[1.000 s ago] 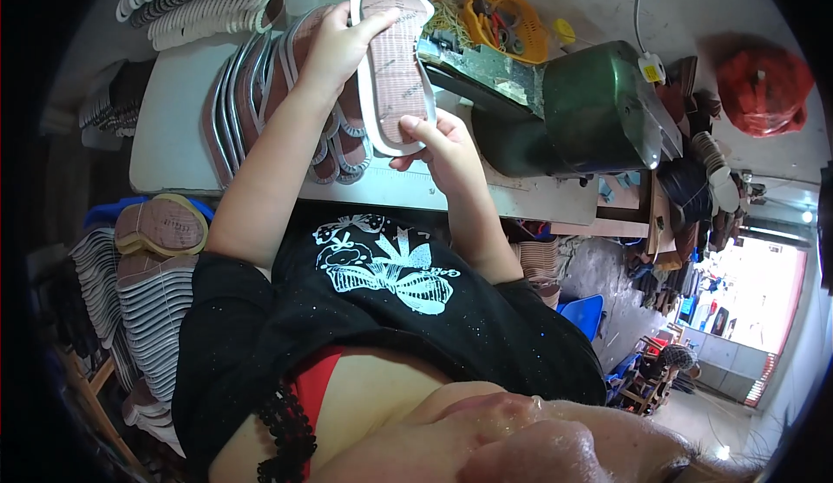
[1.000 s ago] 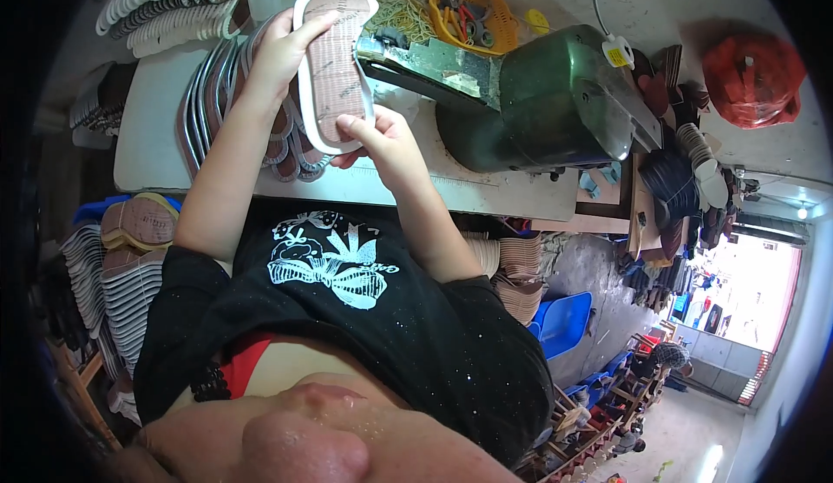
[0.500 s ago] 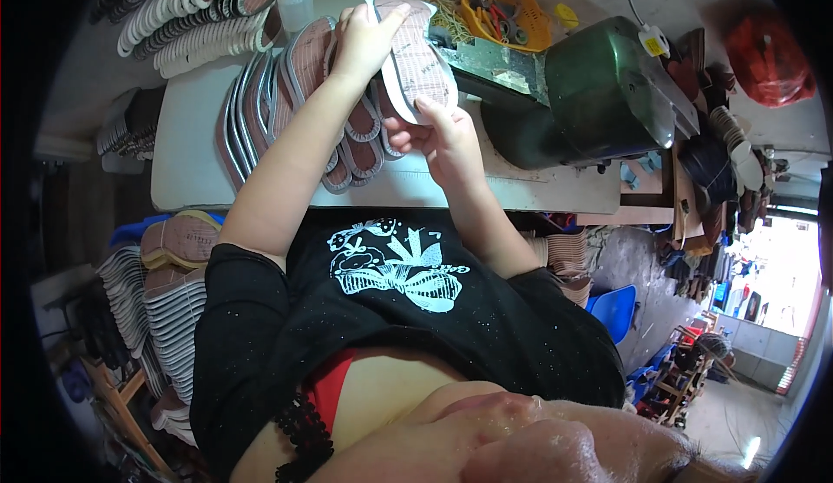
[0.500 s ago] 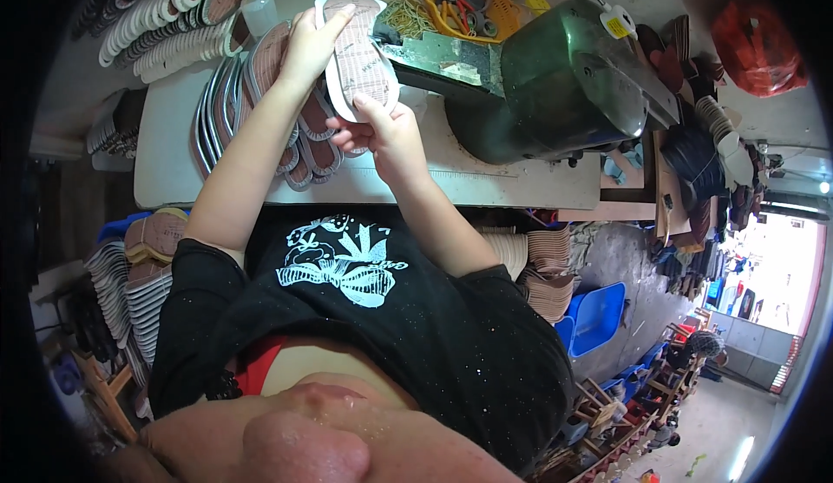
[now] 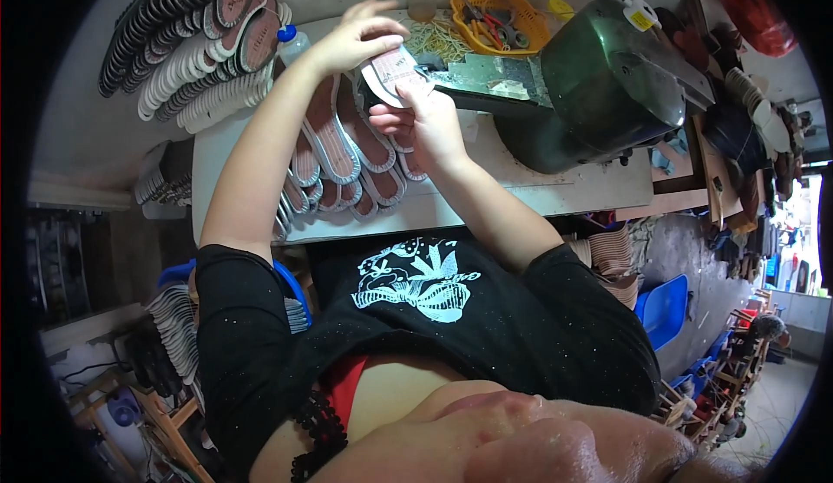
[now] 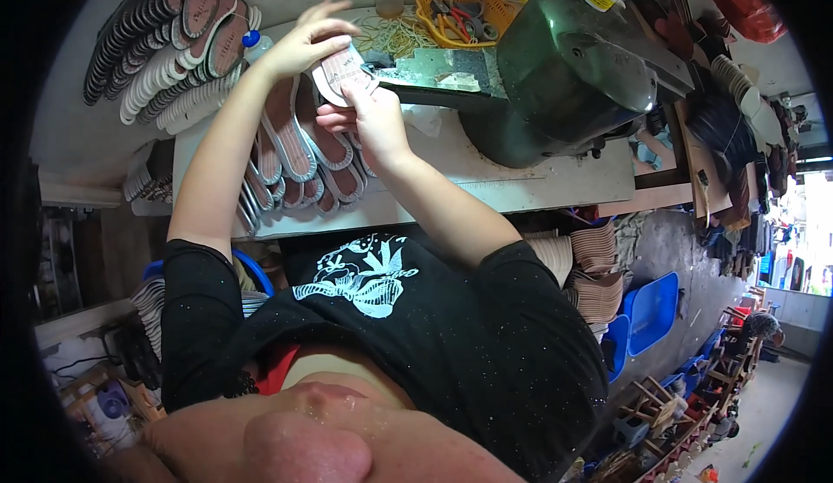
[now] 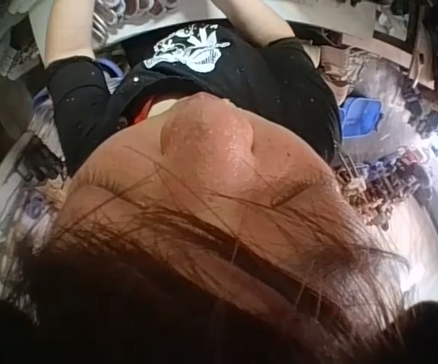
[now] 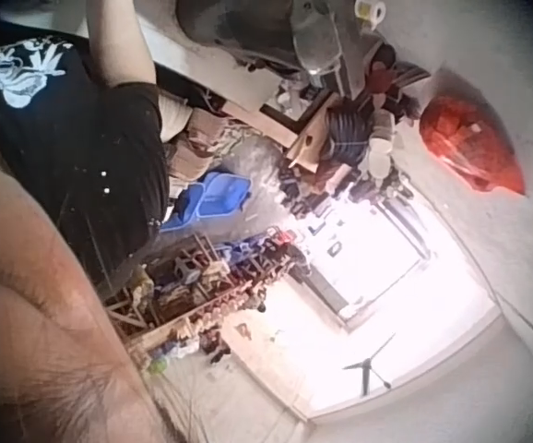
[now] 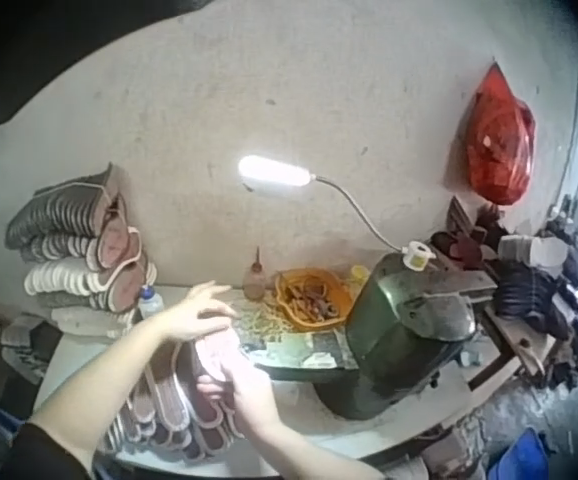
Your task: Applying glue and assembling shoe sole components.
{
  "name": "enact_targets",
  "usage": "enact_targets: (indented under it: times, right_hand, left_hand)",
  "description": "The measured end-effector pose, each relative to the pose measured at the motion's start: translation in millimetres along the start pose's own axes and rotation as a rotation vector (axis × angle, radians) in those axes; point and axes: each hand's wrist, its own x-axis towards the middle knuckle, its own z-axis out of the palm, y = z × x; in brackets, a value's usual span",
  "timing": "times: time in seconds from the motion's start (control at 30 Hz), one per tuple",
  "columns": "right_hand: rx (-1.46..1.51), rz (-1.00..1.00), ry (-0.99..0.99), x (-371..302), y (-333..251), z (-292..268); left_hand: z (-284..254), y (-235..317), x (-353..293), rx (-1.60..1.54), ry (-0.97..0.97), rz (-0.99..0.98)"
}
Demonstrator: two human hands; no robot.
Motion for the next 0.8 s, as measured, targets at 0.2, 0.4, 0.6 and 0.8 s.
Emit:
enact_targets:
  times: [0.2, 0.4, 0.6, 0.8]
  right_hand:
    - [-0.006, -0.013, 0.018, 2, -6, -1]
    - [0.016, -0.009, 0.034, 4, -9, -3]
    - [-0.010, -0.025, 0.033, 4, -12, -9]
    - [-0.013, -0.026, -0.009, 3, -10, -6]
  left_hand:
    - [-26, 22, 21, -0.180, -0.774, -0.147]
    - [-30, 15, 11, -0.315, -0.807, -0.236]
    - [-36, 32, 3, -0.329, -0.805, -0.348]
    - [-38, 31, -9, -0.341, -0.739, -0.427]
